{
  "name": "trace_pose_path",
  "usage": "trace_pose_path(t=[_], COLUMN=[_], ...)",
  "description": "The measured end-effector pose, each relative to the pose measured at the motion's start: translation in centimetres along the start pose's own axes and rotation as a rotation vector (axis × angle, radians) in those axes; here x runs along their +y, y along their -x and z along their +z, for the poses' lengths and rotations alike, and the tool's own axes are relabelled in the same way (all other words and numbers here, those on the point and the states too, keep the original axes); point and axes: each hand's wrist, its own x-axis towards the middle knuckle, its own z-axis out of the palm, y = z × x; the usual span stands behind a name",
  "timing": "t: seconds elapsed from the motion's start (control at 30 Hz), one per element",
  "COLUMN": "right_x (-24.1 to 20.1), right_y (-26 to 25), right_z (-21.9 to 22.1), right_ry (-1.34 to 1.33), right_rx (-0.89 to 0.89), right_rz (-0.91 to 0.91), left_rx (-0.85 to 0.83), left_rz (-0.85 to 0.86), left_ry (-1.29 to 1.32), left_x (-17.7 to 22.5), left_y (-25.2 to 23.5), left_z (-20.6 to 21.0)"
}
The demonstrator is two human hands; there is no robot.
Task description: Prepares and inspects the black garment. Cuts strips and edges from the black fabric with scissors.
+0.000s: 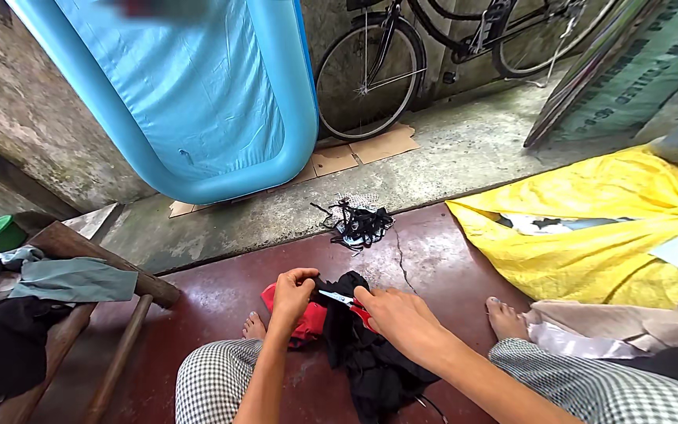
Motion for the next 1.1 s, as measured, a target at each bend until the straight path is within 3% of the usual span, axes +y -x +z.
trace_pose_path(t=[0.1,0.23,0.43,0.63,1.1], right_x=[0.2,1.5,2.5,2.3,0.9], right_y=[0.0,-0.4,-1.3,-0.9,-1.0], right_z=[-0.8,-1.4,-0.4,-1.0,-1.2], right_ry=[-0.107,-0.500,-0.973,-1.366,-1.519], right_rx=[0.024,-0.051,-0.186,-0.435,-0.331], right_rz=[0.024,0.016,-0.044,-0.088,-0.097], left_rx=[0.053,0.064,0.016,-0.027,-0.080], left_rz=[0.028,0.117,0.252,0.305,0.318], left_ry=[0.316,0.515,0.513,0.407,0.289], left_x=[0.9,1.7,2.0,3.1,4.8], left_y=[0.6,1.3,2.1,2.9,3.5], left_z=[0.7,0.9,0.8,-0.3,-1.3])
